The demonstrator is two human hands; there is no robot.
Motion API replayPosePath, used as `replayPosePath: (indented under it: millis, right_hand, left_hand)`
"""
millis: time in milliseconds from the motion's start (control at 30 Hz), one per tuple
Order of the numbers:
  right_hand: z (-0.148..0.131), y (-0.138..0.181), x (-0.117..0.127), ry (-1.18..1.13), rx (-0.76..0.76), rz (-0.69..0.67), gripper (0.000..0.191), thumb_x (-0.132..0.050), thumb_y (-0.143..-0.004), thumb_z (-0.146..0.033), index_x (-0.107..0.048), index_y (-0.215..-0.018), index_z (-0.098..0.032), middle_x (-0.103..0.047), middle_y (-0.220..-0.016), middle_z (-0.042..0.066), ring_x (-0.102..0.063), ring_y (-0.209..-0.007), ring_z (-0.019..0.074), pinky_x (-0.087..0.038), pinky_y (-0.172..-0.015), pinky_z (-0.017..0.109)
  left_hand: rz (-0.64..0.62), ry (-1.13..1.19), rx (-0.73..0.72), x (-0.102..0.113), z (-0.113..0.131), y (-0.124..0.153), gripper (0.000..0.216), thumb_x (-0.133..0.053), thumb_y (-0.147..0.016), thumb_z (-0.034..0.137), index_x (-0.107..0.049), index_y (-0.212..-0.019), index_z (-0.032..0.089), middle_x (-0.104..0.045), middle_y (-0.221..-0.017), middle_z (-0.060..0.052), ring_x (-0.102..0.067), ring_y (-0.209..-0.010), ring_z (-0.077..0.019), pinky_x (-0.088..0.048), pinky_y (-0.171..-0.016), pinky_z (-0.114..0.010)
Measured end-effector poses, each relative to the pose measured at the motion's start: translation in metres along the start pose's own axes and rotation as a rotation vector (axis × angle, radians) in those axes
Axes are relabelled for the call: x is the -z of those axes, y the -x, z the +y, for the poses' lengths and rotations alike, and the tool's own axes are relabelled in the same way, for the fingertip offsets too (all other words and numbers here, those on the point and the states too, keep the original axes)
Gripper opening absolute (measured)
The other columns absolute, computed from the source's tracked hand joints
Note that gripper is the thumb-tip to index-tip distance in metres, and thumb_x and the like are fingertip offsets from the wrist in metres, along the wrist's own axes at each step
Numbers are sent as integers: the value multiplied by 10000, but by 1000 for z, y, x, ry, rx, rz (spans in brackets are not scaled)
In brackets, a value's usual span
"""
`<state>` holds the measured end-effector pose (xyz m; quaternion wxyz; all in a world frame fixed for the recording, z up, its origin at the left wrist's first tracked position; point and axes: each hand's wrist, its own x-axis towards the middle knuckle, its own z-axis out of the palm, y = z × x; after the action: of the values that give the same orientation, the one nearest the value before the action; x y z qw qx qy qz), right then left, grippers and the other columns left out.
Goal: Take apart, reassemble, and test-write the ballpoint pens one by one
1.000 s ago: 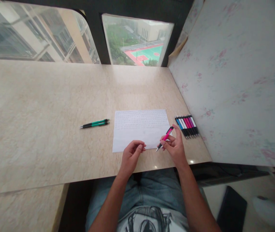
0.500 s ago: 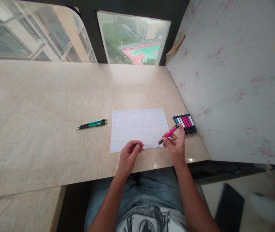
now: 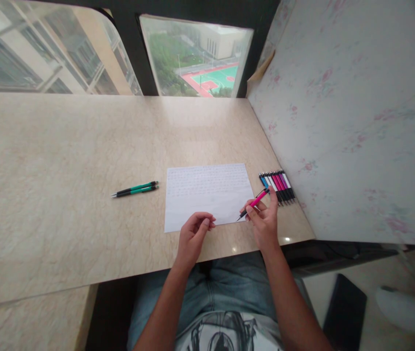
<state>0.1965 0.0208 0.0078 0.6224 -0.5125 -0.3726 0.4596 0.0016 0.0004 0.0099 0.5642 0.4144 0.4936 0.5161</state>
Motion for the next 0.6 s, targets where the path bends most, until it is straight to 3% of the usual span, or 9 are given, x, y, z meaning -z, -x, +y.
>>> replayPosePath:
  millis: [300,600]
  right_hand:
    - [5,0,1,12,-14,0,857,-707,-814,-296,-181,-1488,-351,-667,-875,-33,-673,-700,142,-540,-713,324]
    - [4,-2,-1,-6,-25,-2,898,-703,-817,-293,-135,-1509,-344,-668,-880,-30,-672,-712,146,-534,-733,336]
  left_hand:
    - [10,16,16,-1,0,1,145,-648,-868,314,-695,-920,188,-712,-858,-48,-639,-750,-162,-496,-730,-288]
    - [-1,0,13,1,-2,0,135,-635,-878,307,-684,-928,192,-710,-870,-46,-637,-752,-159,-495,-730,-285]
